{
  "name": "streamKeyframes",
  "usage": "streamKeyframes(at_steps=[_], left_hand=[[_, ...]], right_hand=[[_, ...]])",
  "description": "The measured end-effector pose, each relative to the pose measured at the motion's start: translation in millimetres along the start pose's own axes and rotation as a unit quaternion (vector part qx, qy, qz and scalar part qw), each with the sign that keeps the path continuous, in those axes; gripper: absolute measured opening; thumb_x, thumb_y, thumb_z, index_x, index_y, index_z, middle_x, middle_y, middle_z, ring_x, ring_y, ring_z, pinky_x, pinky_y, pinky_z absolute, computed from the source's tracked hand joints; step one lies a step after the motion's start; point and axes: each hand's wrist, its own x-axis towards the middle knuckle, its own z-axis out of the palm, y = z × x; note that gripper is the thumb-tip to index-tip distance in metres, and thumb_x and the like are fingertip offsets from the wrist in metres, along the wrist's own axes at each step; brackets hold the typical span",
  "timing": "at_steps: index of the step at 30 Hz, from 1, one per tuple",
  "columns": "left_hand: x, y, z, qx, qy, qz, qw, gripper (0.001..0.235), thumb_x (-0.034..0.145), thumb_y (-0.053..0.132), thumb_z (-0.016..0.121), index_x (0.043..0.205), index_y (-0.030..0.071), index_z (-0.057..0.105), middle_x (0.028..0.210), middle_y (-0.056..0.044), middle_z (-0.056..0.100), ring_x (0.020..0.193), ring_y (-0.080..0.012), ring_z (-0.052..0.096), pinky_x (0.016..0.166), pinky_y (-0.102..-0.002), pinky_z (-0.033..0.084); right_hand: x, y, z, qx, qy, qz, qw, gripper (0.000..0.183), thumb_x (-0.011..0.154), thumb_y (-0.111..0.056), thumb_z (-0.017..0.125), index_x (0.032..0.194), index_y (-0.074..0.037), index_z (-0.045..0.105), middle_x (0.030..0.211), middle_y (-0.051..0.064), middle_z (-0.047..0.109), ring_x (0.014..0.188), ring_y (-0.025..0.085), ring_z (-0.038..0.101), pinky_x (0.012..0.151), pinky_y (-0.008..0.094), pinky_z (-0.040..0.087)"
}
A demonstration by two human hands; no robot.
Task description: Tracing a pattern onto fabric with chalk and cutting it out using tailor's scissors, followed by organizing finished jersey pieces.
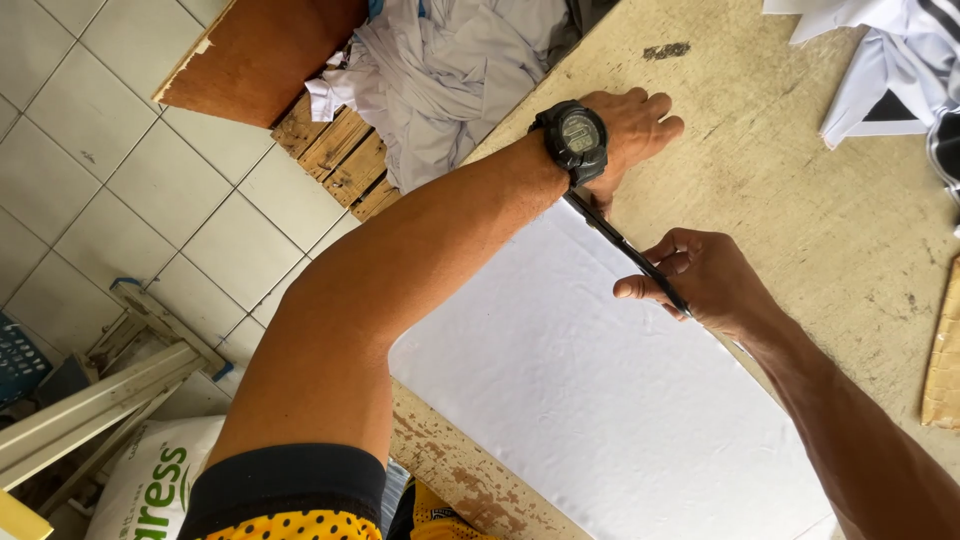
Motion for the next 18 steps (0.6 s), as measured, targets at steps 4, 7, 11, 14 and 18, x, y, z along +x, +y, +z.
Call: streamKeyframes(at_steps=[4,7,11,14,18], left_hand=[[4,-4,4,-0.015,-0.003,0.009,1.0,0.126,0.065,0.054,0.111,0.158,0.011,0.038,0.147,-0.013,0.046,0.128,-0.0332,0.053,0.099,-0.047,0.06],[-9,-2,-10,-0.063,-0.005,0.001,0.998,0.112,0.068,0.047,0.11,0.151,0.009,0.046,0.137,-0.012,0.053,0.117,-0.0301,0.056,0.093,-0.045,0.06],[-12,-14,7,-0.25,0.118,-0.03,0.961,0.045,0.091,-0.015,0.06,0.134,0.0,0.055,0.098,-0.009,0.061,0.079,-0.0209,0.062,0.071,-0.032,0.061],[-8,-14,36,-0.082,0.394,-0.123,0.907,0.079,0.072,-0.024,0.072,0.141,0.006,0.048,0.134,-0.024,0.053,0.111,-0.0495,0.062,0.072,-0.054,0.061],[-52,4,43,-0.085,0.499,-0.148,0.85,0.062,0.08,-0.019,0.072,0.134,0.01,0.063,0.13,-0.017,0.062,0.109,-0.0395,0.066,0.075,-0.05,0.061]], right_hand=[[-1,1,4,-0.107,0.033,-0.01,0.994,0.052,0.07,-0.046,0.101,0.098,-0.007,0.079,0.071,0.006,0.064,0.064,0.019,0.057,0.06,0.036,0.042],[-22,-2,10,-0.167,0.069,0.018,0.983,0.068,0.065,-0.055,0.097,0.114,-0.013,0.075,0.108,0.011,0.081,0.094,0.027,0.075,0.073,0.042,0.056],[-102,53,19,-0.139,0.091,0.116,0.979,0.079,0.059,-0.047,0.103,0.125,-0.013,0.077,0.123,0.013,0.087,0.108,0.027,0.081,0.088,0.039,0.058],[-159,149,35,-0.05,0.196,0.085,0.976,0.077,0.048,-0.034,0.115,0.117,-0.017,0.085,0.084,-0.003,0.077,0.08,0.012,0.054,0.076,0.026,0.043],[-240,194,61,0.027,0.234,0.196,0.952,0.077,0.054,-0.026,0.113,0.125,-0.016,0.086,0.1,0.009,0.09,0.096,0.018,0.075,0.091,0.034,0.052]])
